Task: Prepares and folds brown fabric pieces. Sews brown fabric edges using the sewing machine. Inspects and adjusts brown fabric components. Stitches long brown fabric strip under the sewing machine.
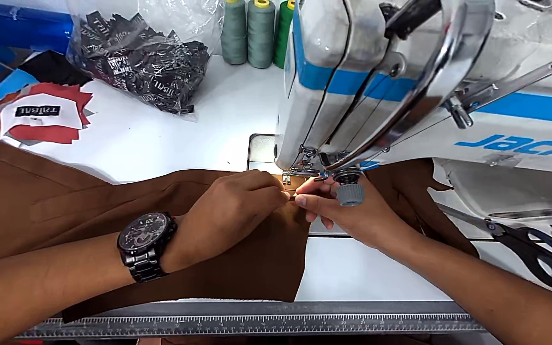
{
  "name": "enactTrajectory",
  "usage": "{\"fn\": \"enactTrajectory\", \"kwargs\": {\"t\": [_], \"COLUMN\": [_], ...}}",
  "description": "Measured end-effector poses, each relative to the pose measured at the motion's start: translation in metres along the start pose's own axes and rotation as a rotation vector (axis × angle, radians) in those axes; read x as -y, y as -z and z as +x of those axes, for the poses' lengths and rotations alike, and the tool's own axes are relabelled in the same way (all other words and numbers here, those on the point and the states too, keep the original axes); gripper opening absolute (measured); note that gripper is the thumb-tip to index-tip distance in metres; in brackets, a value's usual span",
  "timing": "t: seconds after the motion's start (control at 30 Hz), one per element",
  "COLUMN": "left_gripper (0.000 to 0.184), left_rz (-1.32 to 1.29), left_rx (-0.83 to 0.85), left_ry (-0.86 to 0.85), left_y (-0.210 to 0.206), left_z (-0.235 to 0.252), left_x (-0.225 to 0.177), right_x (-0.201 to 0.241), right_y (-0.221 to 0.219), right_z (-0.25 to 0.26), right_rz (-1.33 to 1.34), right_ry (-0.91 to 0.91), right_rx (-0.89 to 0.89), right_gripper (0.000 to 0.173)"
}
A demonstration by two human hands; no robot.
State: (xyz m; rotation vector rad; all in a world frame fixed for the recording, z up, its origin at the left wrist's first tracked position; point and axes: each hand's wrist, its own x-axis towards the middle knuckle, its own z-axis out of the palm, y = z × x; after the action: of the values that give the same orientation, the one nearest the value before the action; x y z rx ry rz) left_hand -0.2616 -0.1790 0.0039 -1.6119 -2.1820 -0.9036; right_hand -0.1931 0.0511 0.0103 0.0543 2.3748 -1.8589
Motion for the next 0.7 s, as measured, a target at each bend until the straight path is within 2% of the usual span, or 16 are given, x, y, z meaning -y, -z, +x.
{"fn": "enactTrajectory", "kwargs": {"t": [0.13, 0.27, 0.4, 0.7], "left_gripper": [0.016, 0.008, 0.009, 0.016], "left_rz": [0.072, 0.058, 0.042, 0.093], "left_rx": [0.043, 0.057, 0.056, 0.034], "left_ry": [0.065, 0.152, 0.166, 0.057], "left_y": [0.012, 0.009, 0.002, -0.003], "left_z": [0.004, 0.002, 0.0, -0.001], "left_x": [0.018, 0.029, 0.03, 0.028], "right_x": [-0.024, -0.034, -0.034, -0.038], "right_y": [0.013, 0.017, 0.013, 0.013], "right_z": [0.002, 0.001, -0.002, -0.005], "right_rz": [-0.639, -0.876, -1.0, -1.087], "right_ry": [0.43, 0.636, 0.673, 0.649], "right_rx": [-0.124, -0.064, 0.01, 0.022], "right_gripper": [0.015, 0.025, 0.034, 0.036]}}
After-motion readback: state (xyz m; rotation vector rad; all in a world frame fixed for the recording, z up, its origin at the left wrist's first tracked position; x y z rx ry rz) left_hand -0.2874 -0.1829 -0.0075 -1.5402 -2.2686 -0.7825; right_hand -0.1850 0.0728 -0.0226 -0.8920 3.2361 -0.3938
